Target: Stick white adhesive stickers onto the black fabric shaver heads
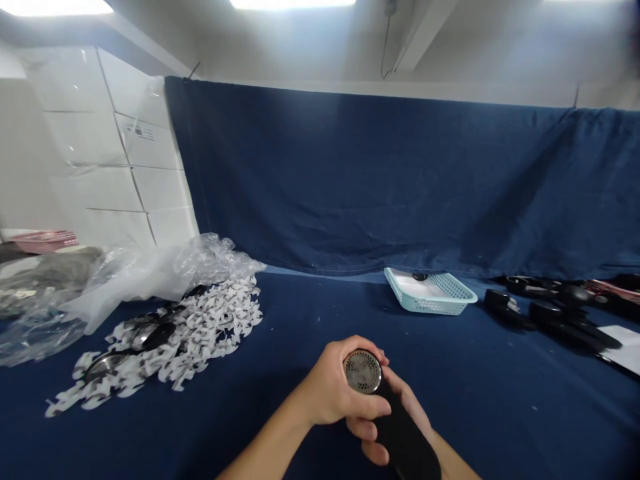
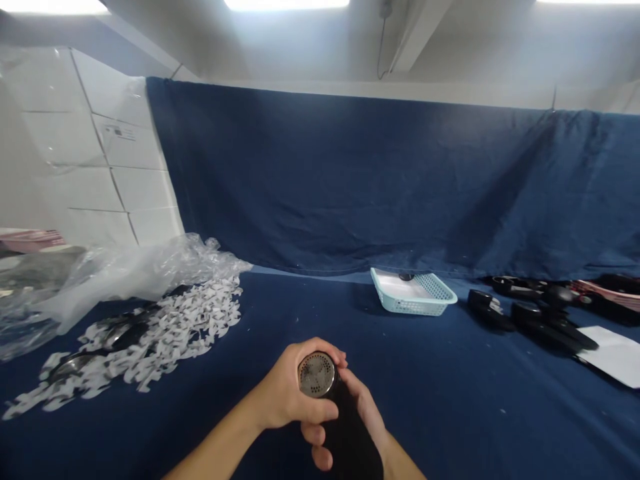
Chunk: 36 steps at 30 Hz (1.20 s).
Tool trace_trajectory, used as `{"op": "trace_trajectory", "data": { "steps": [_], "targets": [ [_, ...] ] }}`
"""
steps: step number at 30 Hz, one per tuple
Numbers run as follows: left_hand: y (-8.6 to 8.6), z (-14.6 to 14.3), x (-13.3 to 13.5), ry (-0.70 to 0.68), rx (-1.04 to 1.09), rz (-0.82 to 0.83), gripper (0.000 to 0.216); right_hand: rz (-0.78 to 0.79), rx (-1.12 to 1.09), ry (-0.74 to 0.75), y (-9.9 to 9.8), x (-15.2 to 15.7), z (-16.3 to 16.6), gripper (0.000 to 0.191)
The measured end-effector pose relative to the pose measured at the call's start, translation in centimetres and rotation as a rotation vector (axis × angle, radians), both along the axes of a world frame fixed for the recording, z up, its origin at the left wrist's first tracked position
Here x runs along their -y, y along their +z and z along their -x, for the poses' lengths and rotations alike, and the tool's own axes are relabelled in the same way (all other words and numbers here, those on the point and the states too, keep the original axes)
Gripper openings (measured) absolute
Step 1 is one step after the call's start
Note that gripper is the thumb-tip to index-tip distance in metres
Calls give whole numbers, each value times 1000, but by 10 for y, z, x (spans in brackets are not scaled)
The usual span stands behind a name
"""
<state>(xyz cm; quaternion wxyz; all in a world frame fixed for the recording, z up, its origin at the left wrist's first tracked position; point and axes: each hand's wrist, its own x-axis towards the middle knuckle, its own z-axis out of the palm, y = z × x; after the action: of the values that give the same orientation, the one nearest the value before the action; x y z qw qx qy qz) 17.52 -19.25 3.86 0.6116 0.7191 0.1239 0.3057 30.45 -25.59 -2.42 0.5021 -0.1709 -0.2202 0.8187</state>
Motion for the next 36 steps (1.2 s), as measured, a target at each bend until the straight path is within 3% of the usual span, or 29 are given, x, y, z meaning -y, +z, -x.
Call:
{"op": "trace_trajectory", "data": {
  "steps": [3,7,10,13,18,20,24,30,36],
  "targets": [
    [-3,-2,-1,18,2,15,51,-3,85,-38,6,-2,1,46],
    [-13,-8,-3,14,-62,254,72,-8,144,-148,16,-4,-5,53],
    [-26,-14,-4,41,-22,303,87,23,185,-349,22,-1,-12,53],
    [-37,-20,0,79,13,255,82,80,288,-544,27,2,-16,56],
    [-43,-27,13,-84,-141,383,90,-55,506,-896,26,1,-17,54],
    [-41,-28,16,-28,-210,336,84,-100,572,-917,21,-2,-19,53],
    [-36,-25,16,246,-232,-17,50,-108,551,-906,9,-9,-23,56],
    [-39,-22,7,481,-178,-252,66,-89,469,-773,4,-13,-21,59],
    [-46,-22,3,523,-160,-300,65,-104,424,-699,5,-13,-19,58]
  ]
}}
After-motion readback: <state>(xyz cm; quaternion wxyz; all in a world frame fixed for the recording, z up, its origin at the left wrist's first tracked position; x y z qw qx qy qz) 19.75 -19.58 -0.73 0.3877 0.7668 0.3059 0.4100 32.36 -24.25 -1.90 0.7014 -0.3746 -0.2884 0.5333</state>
